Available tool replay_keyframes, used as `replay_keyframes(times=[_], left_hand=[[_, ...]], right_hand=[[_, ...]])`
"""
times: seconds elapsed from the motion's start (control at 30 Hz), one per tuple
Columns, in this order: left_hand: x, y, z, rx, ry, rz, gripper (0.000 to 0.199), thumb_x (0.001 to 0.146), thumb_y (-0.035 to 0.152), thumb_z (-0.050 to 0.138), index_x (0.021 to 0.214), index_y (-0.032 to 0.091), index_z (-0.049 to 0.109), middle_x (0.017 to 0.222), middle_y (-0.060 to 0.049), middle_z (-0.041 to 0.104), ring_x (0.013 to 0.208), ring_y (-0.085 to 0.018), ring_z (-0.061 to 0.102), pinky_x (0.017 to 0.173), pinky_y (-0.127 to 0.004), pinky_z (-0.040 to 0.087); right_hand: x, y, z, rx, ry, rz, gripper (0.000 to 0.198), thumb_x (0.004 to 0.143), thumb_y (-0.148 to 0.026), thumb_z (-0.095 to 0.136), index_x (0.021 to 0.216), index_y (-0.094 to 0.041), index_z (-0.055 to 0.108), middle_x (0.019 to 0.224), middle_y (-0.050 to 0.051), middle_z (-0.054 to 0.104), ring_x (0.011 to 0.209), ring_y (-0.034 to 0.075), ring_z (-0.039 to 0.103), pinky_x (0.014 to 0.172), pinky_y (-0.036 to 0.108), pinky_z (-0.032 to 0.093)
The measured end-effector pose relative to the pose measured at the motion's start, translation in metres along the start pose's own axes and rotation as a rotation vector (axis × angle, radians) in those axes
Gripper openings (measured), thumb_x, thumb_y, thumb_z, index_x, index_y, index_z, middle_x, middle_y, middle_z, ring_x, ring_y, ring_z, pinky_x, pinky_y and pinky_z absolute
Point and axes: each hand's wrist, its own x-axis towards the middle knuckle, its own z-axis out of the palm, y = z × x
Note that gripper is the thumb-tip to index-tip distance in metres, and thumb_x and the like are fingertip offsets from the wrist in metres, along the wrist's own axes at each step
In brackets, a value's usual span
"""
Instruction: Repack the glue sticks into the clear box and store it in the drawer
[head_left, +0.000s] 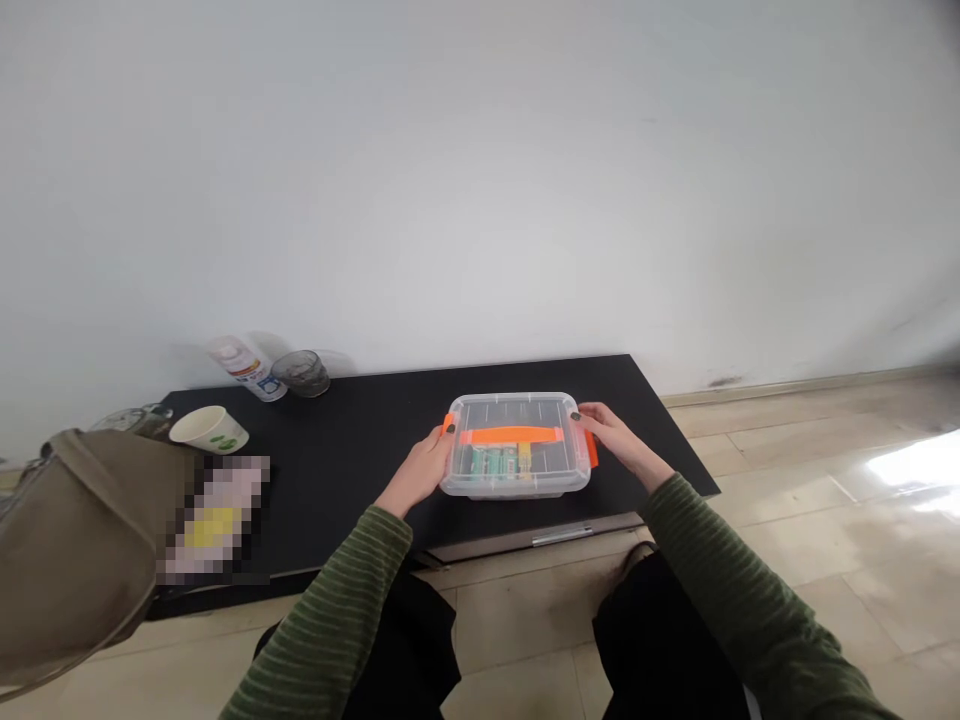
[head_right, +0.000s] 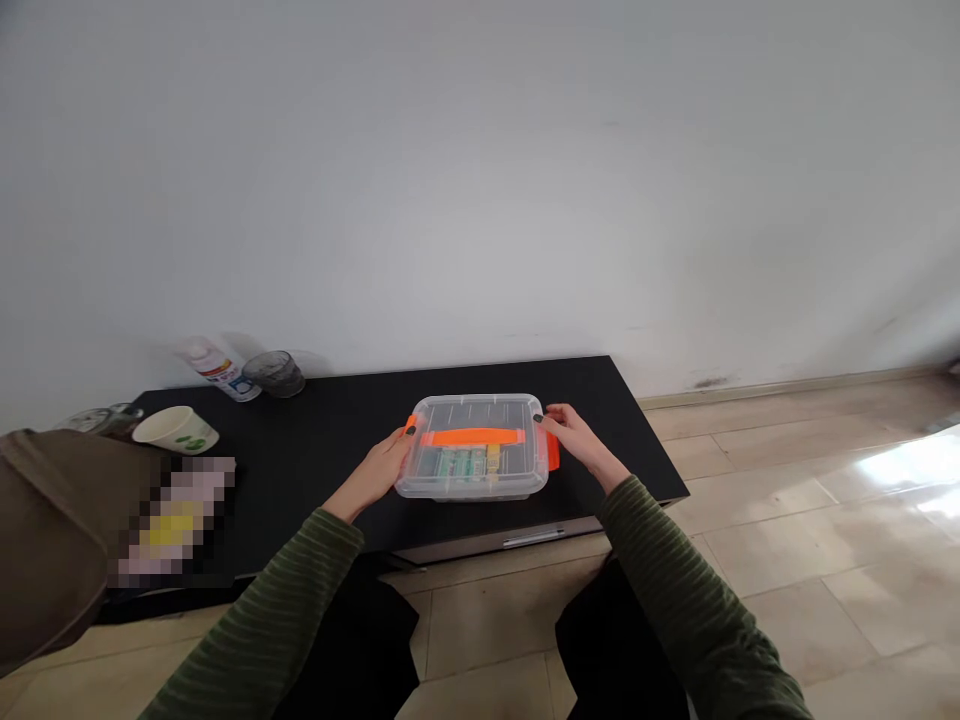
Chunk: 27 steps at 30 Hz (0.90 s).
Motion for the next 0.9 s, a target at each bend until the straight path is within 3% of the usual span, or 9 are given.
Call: replay_keyframes(times=[0.1,0.3,0.47,0.57,0.67,0.8,0.9], left_hand=[[-0.001,-0.001,-0.002,-0.026,0.000,0.001,0.057,0.091,0.060,0.038,0.112,0.015,0.067,0.105,-0.012,0.074,0.095,-0.028,0.067,0.079,-0.035,0.050],[-0.008,0.002,-0.002,-0.125,-0.025,-0.081,0.049,0.090,0.060,0.042,0.099,0.017,0.065,0.072,-0.005,0.069,0.059,-0.020,0.062,0.052,-0.030,0.044],[-0.018,0.010,0.004,-0.310,-0.135,-0.125,0.040,0.092,0.056,0.037,0.080,0.021,0.051,0.041,0.003,0.049,0.034,-0.014,0.041,0.037,-0.026,0.030],[-0.020,0.013,0.006,-0.369,-0.127,-0.116,0.033,0.091,0.053,0.041,0.080,0.022,0.048,0.040,0.004,0.048,0.033,-0.012,0.040,0.036,-0.024,0.028],[-0.018,0.015,0.009,-0.410,-0.086,-0.146,0.034,0.091,0.051,0.040,0.076,0.022,0.048,0.039,0.005,0.045,0.032,-0.011,0.037,0.035,-0.023,0.026],[-0.011,0.011,0.014,-0.486,-0.020,-0.141,0.033,0.088,0.050,0.045,0.070,0.022,0.045,0.041,0.005,0.043,0.033,-0.010,0.036,0.035,-0.023,0.027],[-0.008,0.005,0.017,-0.518,0.002,-0.132,0.030,0.086,0.046,0.047,0.068,0.023,0.044,0.039,0.006,0.041,0.032,-0.010,0.036,0.034,-0.023,0.028]], right_hand=[[0.005,-0.008,0.010,0.004,-0.068,-0.130,0.044,0.083,-0.046,0.072,0.121,-0.024,0.062,0.127,0.006,0.066,0.115,0.021,0.063,0.091,0.031,0.054],[0.010,-0.018,0.021,-0.030,-0.124,-0.166,0.048,0.087,-0.042,0.064,0.131,-0.026,0.060,0.129,0.005,0.066,0.119,0.023,0.061,0.098,0.035,0.050],[0.010,-0.014,0.023,-0.277,0.001,-0.191,0.059,0.082,-0.042,0.069,0.139,-0.030,0.055,0.124,0.004,0.068,0.115,0.025,0.061,0.099,0.039,0.047],[0.006,-0.013,0.029,-0.347,0.078,-0.223,0.046,0.086,-0.043,0.065,0.129,-0.029,0.061,0.110,0.004,0.071,0.103,0.025,0.064,0.094,0.040,0.048],[0.001,-0.015,0.035,-0.418,0.167,-0.234,0.037,0.089,-0.038,0.057,0.126,-0.029,0.060,0.109,0.005,0.071,0.102,0.025,0.064,0.093,0.041,0.048],[-0.005,-0.024,0.032,-0.386,0.259,-0.458,0.027,0.091,-0.029,0.051,0.116,-0.024,0.060,0.126,0.010,0.067,0.116,0.024,0.061,0.099,0.041,0.046],[-0.003,-0.027,0.022,-0.279,0.339,-0.603,0.023,0.094,-0.029,0.044,0.111,-0.022,0.059,0.121,0.011,0.069,0.114,0.023,0.064,0.098,0.040,0.048]])
